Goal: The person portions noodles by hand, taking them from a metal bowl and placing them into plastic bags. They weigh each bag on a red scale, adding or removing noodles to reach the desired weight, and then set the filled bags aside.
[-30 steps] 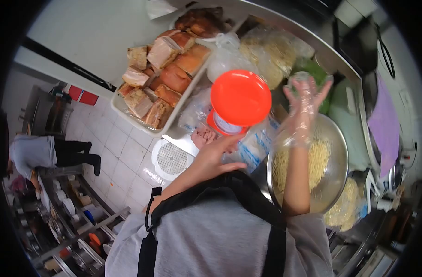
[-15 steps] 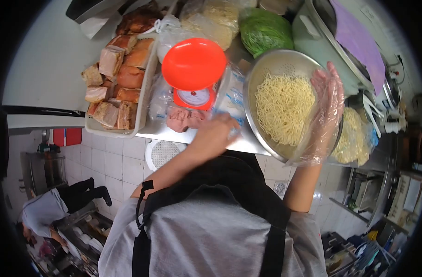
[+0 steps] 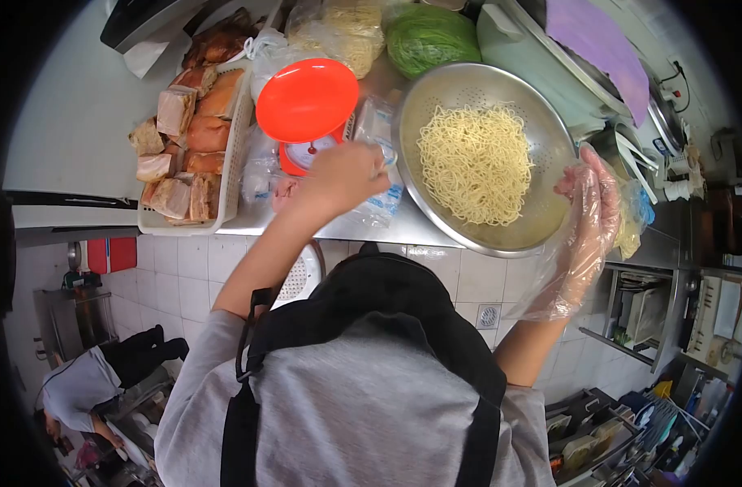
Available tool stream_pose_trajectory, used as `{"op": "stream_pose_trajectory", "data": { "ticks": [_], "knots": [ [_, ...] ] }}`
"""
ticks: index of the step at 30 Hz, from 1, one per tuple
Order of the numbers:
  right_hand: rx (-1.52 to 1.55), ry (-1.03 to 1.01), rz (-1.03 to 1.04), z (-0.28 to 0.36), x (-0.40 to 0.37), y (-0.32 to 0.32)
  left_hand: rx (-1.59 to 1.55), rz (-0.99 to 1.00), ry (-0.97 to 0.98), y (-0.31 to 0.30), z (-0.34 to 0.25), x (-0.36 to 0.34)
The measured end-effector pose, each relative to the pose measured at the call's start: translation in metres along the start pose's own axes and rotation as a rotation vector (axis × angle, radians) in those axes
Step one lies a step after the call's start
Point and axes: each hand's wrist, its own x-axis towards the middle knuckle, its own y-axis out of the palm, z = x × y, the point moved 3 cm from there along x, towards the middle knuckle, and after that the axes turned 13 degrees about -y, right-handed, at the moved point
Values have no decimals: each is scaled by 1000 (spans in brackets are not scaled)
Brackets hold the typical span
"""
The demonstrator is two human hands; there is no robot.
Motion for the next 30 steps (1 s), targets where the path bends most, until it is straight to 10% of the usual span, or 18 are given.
{"op": "stream_pose_trajectory", "data": {
  "ticks": [8, 10, 11, 18, 24, 30],
  "knots": [
    [-161, -59, 130, -10, -9, -50, 152, -302, 60, -72, -84, -36],
    [-270, -19, 112, -6, -15, -75, 135, -451, 420, -90, -109, -97],
    [-339, 22, 102, -5, -17, -88, 262, -192, 177, -105, -147, -118],
    [-184, 268, 142, -26, -38, -111, 253, -74, 821, -40, -245, -190],
    [-206, 195, 190, -34, -45, -121, 49, -28, 937, 8, -225, -199],
    [-218, 166, 93, -33, -68, -163, 357, -108, -324, 23, 13, -97]
  ]
}}
